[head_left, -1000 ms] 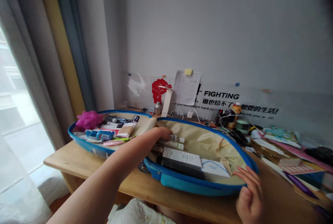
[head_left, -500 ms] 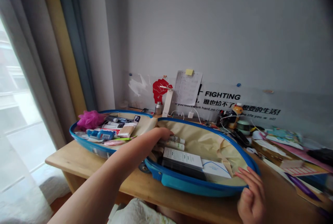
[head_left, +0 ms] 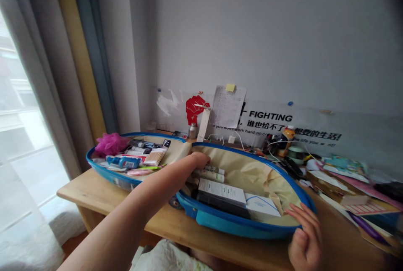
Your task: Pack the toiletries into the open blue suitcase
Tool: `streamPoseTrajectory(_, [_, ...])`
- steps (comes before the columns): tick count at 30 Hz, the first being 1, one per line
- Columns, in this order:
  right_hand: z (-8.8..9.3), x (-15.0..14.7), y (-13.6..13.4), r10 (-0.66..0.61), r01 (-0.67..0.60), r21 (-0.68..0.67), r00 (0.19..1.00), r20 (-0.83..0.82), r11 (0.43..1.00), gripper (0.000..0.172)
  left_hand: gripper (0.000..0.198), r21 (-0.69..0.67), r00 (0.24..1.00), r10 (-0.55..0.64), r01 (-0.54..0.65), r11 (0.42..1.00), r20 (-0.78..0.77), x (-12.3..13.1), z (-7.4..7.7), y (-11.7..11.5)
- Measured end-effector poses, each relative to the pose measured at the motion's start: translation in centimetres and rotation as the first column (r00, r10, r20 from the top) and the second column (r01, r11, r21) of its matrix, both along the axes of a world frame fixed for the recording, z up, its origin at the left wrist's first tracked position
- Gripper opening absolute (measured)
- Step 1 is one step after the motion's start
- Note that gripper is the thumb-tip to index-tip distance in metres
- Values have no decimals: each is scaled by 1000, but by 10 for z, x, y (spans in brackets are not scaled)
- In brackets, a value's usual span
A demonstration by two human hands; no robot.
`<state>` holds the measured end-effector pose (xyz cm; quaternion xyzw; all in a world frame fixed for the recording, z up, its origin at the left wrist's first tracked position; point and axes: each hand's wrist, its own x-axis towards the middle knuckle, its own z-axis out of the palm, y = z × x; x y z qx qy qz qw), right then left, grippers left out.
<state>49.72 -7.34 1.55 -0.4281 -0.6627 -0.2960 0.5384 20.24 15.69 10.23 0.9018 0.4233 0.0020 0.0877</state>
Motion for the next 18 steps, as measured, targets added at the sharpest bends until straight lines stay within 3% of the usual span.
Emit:
streamPoseTrajectory(11, [1, -1, 3, 13, -12, 28, 1000, -18, 1000, 39, 24, -28, 989, 5, -9, 1000, -145, 5, 14, -11])
streamPoseTrajectory(18, [2, -2, 2, 3, -2, 19, 1000, -19, 1000, 39, 24, 44, 996, 49, -46, 998, -69, 5, 25, -24])
